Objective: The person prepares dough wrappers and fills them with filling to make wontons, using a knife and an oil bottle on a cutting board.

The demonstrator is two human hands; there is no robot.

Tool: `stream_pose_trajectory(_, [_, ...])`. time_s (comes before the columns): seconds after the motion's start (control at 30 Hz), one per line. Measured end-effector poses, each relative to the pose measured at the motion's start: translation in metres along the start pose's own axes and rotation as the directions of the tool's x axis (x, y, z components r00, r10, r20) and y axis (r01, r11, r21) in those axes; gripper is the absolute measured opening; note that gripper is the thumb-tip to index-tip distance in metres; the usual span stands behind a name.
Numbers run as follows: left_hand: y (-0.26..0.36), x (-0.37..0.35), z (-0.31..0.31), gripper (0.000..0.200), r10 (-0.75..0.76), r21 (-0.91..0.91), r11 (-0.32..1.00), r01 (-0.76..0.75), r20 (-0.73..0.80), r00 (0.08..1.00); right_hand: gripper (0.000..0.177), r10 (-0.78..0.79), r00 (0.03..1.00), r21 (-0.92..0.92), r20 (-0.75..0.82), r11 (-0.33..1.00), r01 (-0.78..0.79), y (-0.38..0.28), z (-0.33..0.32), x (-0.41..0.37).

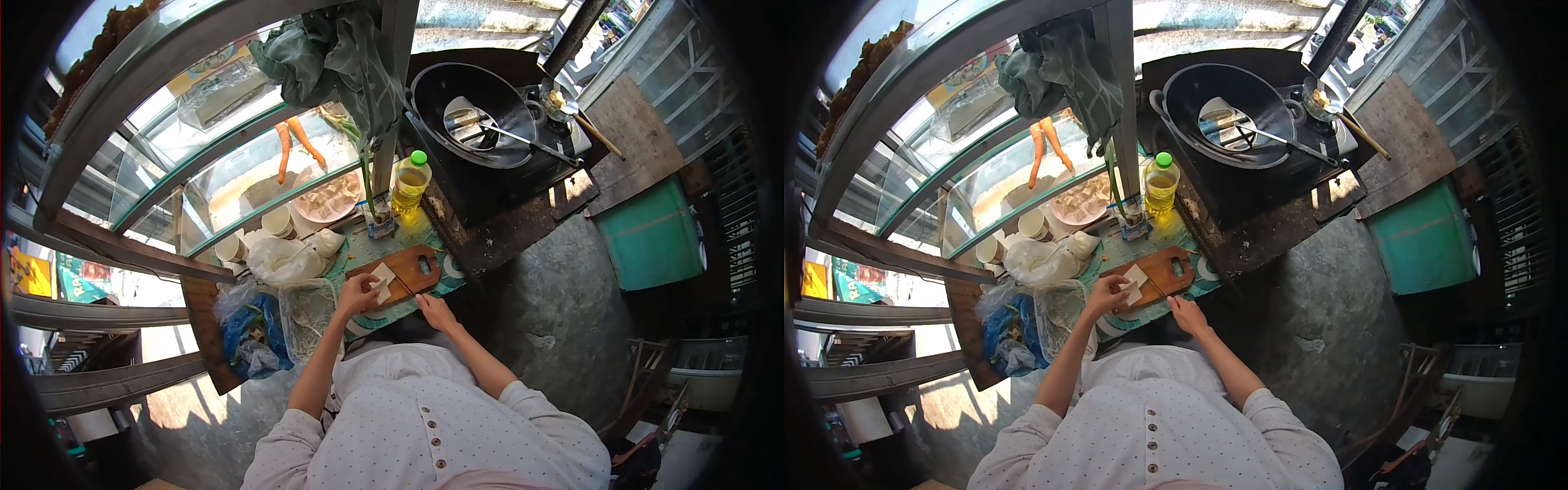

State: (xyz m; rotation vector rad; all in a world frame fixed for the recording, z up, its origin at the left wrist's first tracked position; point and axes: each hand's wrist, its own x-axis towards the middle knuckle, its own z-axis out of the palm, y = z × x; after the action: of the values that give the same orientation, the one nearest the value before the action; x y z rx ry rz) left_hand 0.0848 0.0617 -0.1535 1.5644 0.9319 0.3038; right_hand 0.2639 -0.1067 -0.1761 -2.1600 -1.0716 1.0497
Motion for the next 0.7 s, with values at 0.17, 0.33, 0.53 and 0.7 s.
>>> stream_pose_trajectory(0.17, [0.004, 0.013, -0.008, 0.030, -0.033, -0.018, 0.999, 0.033, 0.009, 0.999, 0.041, -0.031, 0.999, -0.025, 0.030, 0.999, 0.032, -0.007, 0.004, -0.005])
stream_pose_trajectory(0.33, [-0.007, 0.010, 0.006, 0.056, 0.104, 0.606, 0.793, 0.066, -0.242, 0.965, 0.040, 0.041, 0.991, 0.026, -0.129, 0.999, -0.038, -0.004, -0.007, -0.005])
stream_pose_trajectory(0.53, [0.024, -0.006, 0.030, 0.067, 0.203, 0.793, 0.608, 0.026, -0.187, 0.961, 0.032, -0.020, 0.926, -0.125, -0.377, 0.992, -0.029, -0.001, -0.032, 0.005])
stream_pose_trajectory(0.7, [0.005, 0.003, 0.041, 0.056, 0.330, 0.837, 0.542, -0.072, -0.134, 0.935, 0.033, -0.170, 0.913, -0.259, -0.371, 0.963, 0.074, 0.005, -0.040, 0.028])
